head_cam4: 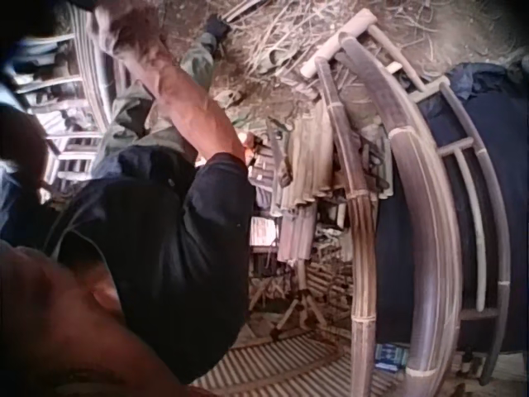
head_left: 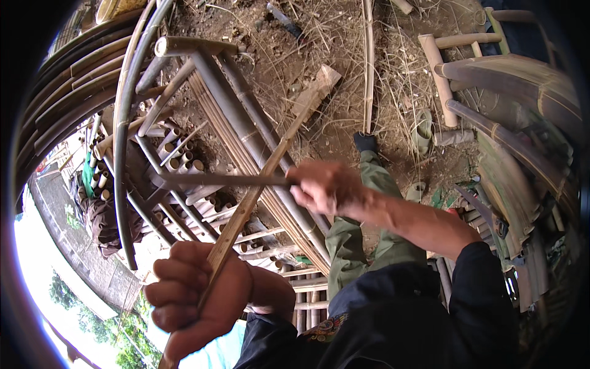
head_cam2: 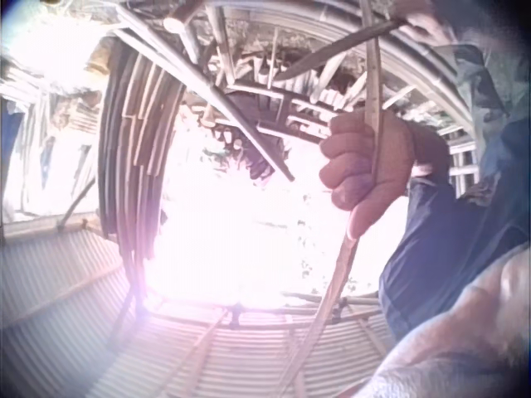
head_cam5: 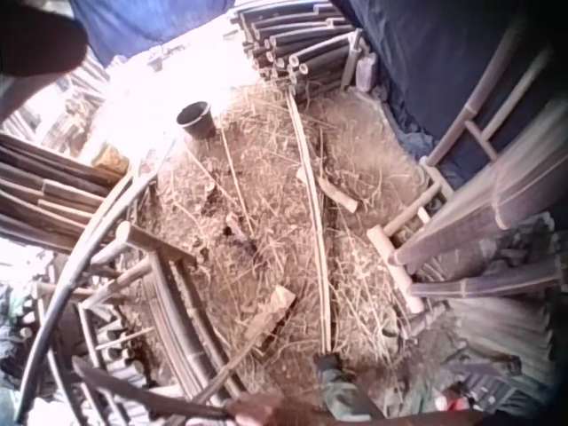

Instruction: The person uses a large knife to split long bamboo poles into thin strips. They hold the bamboo against a wooden frame and strike the knife with their hand to drive it through the material, repeating the process to create multiple strips.

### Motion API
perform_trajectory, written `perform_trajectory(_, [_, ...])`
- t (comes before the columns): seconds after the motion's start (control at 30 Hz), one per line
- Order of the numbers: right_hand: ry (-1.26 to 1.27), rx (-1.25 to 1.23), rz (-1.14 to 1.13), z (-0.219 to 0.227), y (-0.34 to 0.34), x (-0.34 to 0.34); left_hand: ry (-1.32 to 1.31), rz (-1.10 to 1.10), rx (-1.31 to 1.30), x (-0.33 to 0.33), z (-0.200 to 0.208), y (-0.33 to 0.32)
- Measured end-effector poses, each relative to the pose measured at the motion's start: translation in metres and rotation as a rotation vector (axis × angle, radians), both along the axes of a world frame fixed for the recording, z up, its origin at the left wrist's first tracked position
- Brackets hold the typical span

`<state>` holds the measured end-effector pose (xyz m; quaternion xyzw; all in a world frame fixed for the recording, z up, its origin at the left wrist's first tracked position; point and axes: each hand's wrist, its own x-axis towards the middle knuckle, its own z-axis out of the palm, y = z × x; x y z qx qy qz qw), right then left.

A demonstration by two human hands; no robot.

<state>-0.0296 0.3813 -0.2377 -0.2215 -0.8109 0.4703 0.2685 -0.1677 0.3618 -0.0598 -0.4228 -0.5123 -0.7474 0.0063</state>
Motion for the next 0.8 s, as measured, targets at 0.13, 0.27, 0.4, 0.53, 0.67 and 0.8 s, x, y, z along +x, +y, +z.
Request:
perform_trajectory(0.13, [-0.464, 0.098, 0.059, -0.049, 0.003, 0.005, -0.064, -0.095, 0.025, 0.002, 0.003, -0.001])
perform_trajectory(0.27, [-0.152, -0.216, 0.078, 0.01, 0.015, -0.006, -0.127, -0.169, 0.095, 0.005, -0.004, -0.002])
perform_trajectory(0.4, [-0.228, -0.31, 0.148, -0.043, 0.01, -0.002, -0.037, -0.128, 0.009, -0.002, -0.005, -0.012])
perform_trajectory(0.53, [-0.565, -0.294, 0.076, -0.088, -0.001, 0.01, 0.001, -0.029, 0.038, 0.002, -0.008, -0.008])
perform_trajectory(0.67, [-0.062, -0.086, 0.011, -0.023, 0.006, -0.009, -0.102, -0.195, 0.056, -0.012, -0.005, -0.012])
perform_trajectory(0.8, [-0.433, -0.783, 0.068, -0.147, 0.017, 0.017, -0.17, -0.326, 0.012, -0.021, -0.001, -0.015])
